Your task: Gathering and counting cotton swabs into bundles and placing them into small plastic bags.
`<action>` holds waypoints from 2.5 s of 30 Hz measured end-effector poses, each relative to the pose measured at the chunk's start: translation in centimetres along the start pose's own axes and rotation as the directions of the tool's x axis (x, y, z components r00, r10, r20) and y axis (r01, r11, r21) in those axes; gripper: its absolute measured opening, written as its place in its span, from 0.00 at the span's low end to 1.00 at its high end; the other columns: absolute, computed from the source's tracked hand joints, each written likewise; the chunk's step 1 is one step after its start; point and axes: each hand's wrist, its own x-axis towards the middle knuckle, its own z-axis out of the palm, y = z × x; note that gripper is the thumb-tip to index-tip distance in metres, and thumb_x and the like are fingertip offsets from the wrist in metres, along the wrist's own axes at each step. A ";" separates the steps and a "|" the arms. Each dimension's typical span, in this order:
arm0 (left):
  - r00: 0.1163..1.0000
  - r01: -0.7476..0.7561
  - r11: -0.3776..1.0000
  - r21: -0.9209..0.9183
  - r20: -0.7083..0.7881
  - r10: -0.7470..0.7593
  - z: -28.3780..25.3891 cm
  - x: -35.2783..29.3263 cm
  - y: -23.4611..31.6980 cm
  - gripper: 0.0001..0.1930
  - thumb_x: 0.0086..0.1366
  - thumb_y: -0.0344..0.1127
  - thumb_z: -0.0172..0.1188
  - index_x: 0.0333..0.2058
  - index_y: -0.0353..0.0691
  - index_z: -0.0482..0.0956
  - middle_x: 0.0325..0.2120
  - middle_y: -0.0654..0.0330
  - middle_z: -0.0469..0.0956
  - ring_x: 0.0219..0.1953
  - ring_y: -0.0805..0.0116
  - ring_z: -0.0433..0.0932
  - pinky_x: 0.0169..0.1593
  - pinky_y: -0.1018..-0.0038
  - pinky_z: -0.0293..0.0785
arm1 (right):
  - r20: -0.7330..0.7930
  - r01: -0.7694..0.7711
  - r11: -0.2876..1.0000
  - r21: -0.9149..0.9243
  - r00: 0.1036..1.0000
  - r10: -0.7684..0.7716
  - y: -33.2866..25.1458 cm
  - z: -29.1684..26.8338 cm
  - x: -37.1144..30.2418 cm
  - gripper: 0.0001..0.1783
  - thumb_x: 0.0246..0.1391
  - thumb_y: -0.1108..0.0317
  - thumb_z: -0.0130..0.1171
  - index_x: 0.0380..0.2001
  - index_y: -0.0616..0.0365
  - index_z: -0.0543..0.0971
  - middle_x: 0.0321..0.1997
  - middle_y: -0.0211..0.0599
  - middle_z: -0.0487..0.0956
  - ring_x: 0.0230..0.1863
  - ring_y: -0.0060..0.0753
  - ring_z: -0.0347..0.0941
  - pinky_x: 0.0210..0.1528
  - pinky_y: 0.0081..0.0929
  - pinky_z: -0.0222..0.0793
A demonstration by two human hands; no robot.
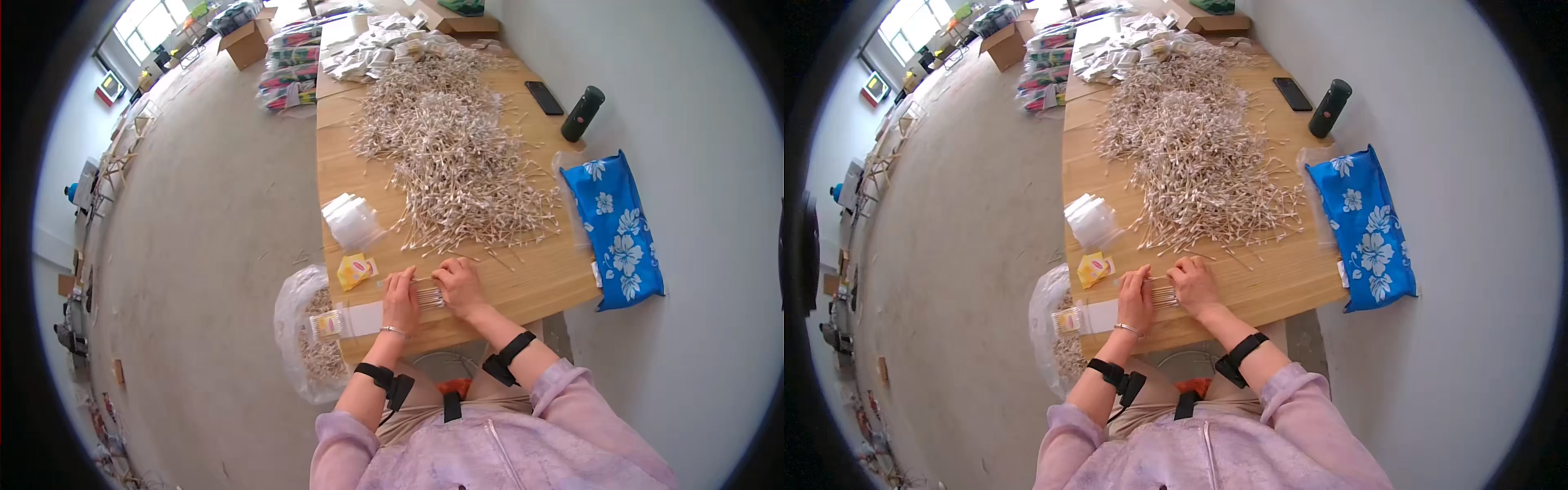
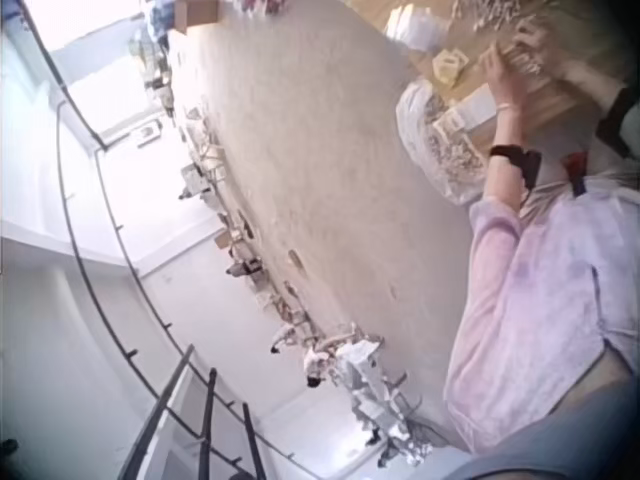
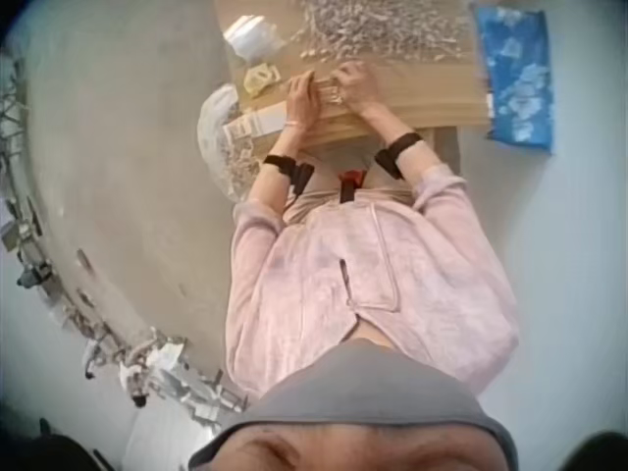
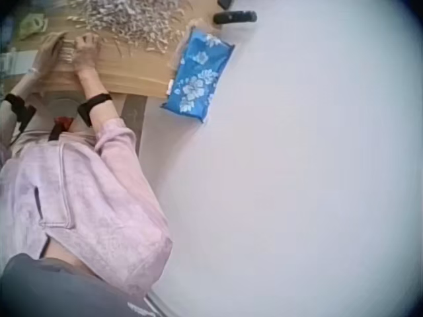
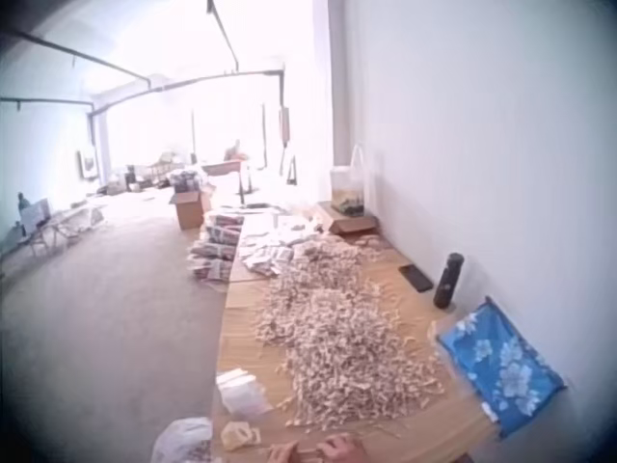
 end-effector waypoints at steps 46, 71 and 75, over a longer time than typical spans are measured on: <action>0.934 0.333 0.740 -0.585 0.098 -0.344 -1.4 -1.8 3.7 0.08 0.62 0.28 0.59 0.38 0.32 0.76 0.30 0.63 0.79 0.32 0.78 0.76 0.38 0.82 0.73 | 0.624 -0.579 -0.234 0.781 0.710 0.327 -3.4 -4.2 0.2 0.04 0.55 0.70 0.56 0.35 0.55 0.76 0.31 0.25 0.77 0.33 0.17 0.71 0.36 0.18 0.67; 0.917 0.330 0.480 -0.813 0.157 -0.366 -2.8 -1.4 4.2 0.09 0.62 0.30 0.59 0.39 0.32 0.78 0.31 0.61 0.79 0.34 0.76 0.76 0.40 0.80 0.74 | 0.534 -0.552 0.271 0.789 0.833 0.142 -4.6 -5.7 -0.7 0.11 0.60 0.65 0.52 0.29 0.60 0.77 0.24 0.22 0.72 0.25 0.11 0.63 0.27 0.13 0.62; 0.914 0.346 0.469 -0.813 0.178 -0.365 -2.6 -1.3 4.4 0.08 0.62 0.30 0.59 0.38 0.33 0.78 0.31 0.61 0.79 0.33 0.76 0.76 0.40 0.80 0.74 | 0.545 -0.554 0.330 0.764 0.828 0.128 -3.9 -5.7 -0.8 0.10 0.60 0.65 0.52 0.30 0.60 0.76 0.23 0.20 0.71 0.25 0.11 0.63 0.27 0.13 0.61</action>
